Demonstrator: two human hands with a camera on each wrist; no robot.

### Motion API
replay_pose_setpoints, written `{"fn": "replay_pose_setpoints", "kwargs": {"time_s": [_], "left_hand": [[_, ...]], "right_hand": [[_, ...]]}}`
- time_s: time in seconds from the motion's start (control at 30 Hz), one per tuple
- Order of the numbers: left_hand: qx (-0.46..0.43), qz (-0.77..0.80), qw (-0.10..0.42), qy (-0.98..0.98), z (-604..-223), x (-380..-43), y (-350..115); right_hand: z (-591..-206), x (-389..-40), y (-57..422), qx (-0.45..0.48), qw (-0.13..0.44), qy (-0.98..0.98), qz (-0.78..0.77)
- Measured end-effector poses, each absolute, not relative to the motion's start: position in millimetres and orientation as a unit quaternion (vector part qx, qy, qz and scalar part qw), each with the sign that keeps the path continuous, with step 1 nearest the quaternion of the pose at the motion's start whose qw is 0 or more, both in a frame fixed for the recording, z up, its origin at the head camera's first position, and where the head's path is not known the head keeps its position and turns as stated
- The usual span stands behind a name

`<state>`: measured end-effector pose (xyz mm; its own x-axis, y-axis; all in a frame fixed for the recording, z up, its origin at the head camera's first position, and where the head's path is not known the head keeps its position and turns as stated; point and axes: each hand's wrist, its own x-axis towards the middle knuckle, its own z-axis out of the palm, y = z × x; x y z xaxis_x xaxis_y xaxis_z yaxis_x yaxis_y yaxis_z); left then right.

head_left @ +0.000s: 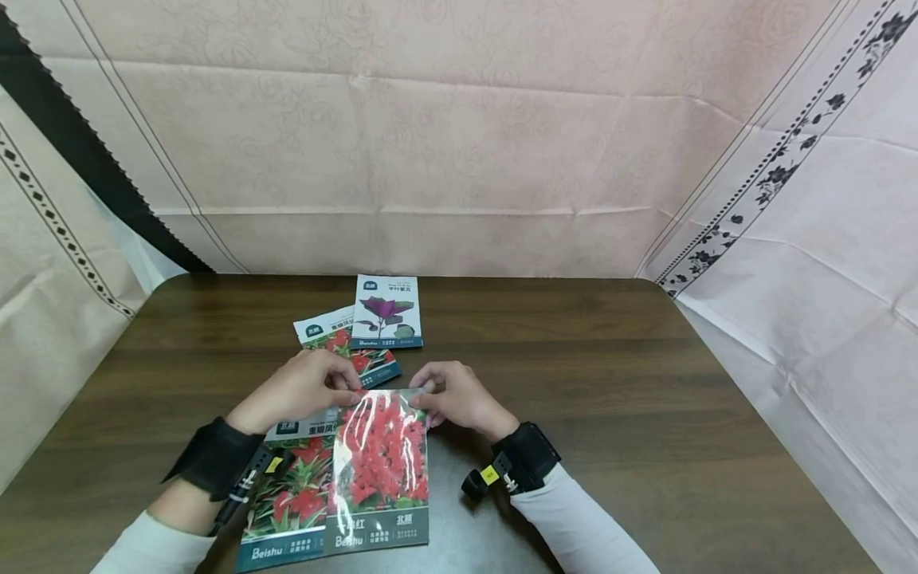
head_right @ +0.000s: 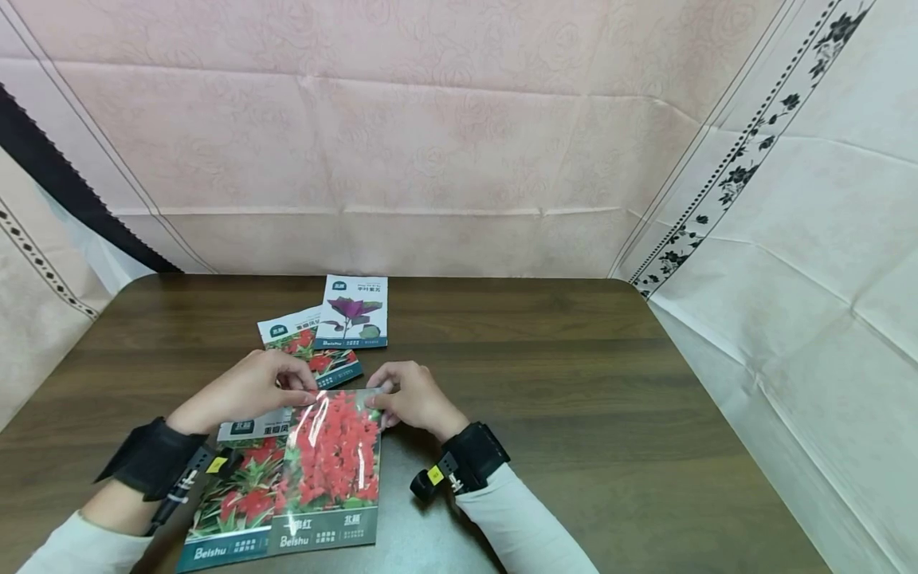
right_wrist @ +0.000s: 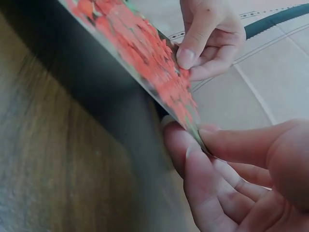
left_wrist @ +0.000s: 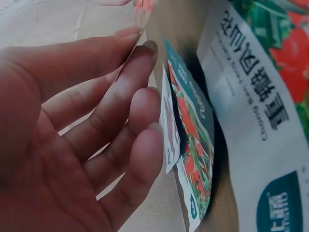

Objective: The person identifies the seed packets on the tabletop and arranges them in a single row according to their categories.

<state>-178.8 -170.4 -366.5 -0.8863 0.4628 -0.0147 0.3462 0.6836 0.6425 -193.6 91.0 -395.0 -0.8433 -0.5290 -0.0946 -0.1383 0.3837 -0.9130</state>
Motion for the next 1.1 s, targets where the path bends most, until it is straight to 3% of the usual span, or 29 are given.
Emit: {"fn": "replay_pose_setpoints", "kwargs": {"time_s": [1.1], "left_hand": [[0.188,0.232,0.041,0.954,-383.0,-174.5,-159.7]], "right_hand": [[-405.0,-184.7,76.8,-0.199,0.088,0.910,-0.354]]}}
